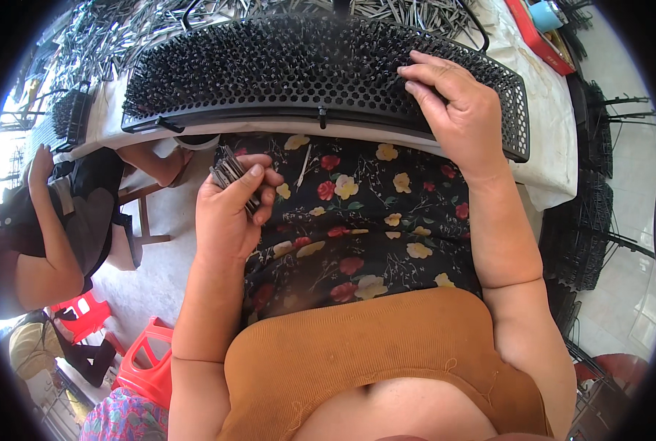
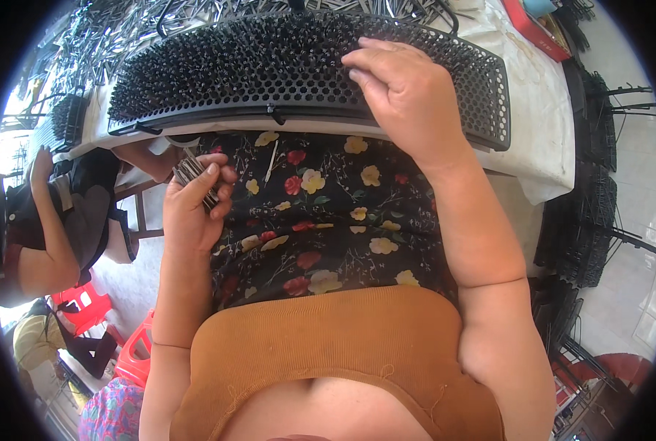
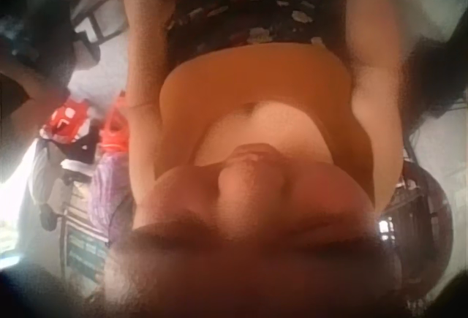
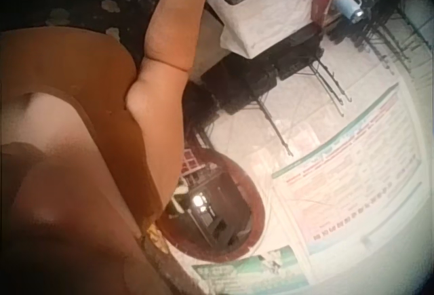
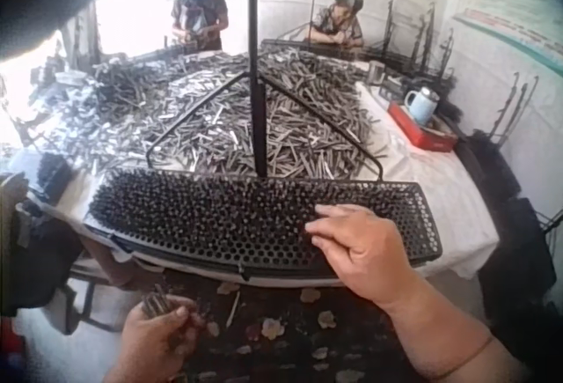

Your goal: The person inserts small metal rods into a perforated template one by one by hand.

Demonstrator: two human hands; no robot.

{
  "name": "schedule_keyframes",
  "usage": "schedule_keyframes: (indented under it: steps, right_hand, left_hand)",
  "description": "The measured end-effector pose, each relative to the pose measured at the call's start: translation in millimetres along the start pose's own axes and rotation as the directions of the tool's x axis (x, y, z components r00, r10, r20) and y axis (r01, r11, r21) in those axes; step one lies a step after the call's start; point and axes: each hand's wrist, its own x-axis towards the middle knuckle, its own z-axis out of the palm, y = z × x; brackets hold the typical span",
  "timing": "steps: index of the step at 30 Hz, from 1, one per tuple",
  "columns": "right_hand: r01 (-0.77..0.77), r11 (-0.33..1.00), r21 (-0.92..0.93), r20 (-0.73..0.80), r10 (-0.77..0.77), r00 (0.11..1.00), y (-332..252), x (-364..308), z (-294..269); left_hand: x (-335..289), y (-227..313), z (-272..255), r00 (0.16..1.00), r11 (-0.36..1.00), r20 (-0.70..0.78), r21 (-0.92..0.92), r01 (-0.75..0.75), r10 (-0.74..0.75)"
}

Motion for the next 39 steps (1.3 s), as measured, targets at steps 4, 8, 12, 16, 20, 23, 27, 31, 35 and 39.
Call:
schedule_keyframes:
  steps: [4,8,12,16,20,23,27,31,35,39]
  right_hand:
    - [-0.035,0.999,0.016,-0.054,0.036,0.998,1.2,0.5,0.7]
    - [-0.073,0.997,0.011,-0.027,0.073,0.997,-0.6,-1.7,-1.6]
    - [-0.048,0.999,0.008,-0.018,0.048,0.999,1.8,-6.0,-6.7]
    - [0.034,0.999,0.013,-0.042,-0.034,0.999,3.1,-6.9,-8.9]
    - [0.277,0.961,-0.026,-0.129,-0.278,0.952,-27.4,-16.0,-26.8]
    - [0.431,0.898,0.089,-0.005,-0.432,0.902,-46.0,-39.1,-8.2]
    - [0.453,0.878,0.156,-0.017,-0.456,0.890,-38.8,-43.8,1.7]
    - [0.427,0.876,0.223,-0.034,-0.431,0.902,-31.6,-38.0,-10.2]
    - [0.144,0.965,0.219,-0.121,-0.119,0.985,-18.1,-24.2,-19.3]
    - [-0.052,0.956,0.287,-0.289,0.138,0.947,4.6,-13.9,-11.7]
  left_hand:
    - [2.3,-10.4,-10.1,0.997,0.977,-0.071,0.206,0.051,-0.037]
    - [29.2,-32.0,-12.0,0.980,0.376,0.101,0.913,-0.159,0.169]
    - [62.2,-50.0,5.9,0.947,-0.031,0.249,0.968,-0.248,0.202]
    - [70.9,-56.6,12.0,0.942,-0.204,0.319,0.934,-0.294,0.106]
    - [51.2,-42.0,30.0,0.985,0.683,0.034,0.724,0.094,-0.171]
    - [30.6,-22.3,59.7,0.856,0.890,0.274,0.000,0.455,-0.438]
    - [14.1,-25.0,84.8,0.847,0.836,0.319,-0.221,0.503,-0.425]
    - [7.8,-20.0,98.5,0.855,0.850,0.304,-0.197,0.488,-0.420]
    - [7.2,-23.8,105.8,0.842,0.878,0.296,-0.018,0.478,-0.452]
    - [2.2,-33.2,110.6,0.845,0.911,0.349,0.071,0.407,-0.405]
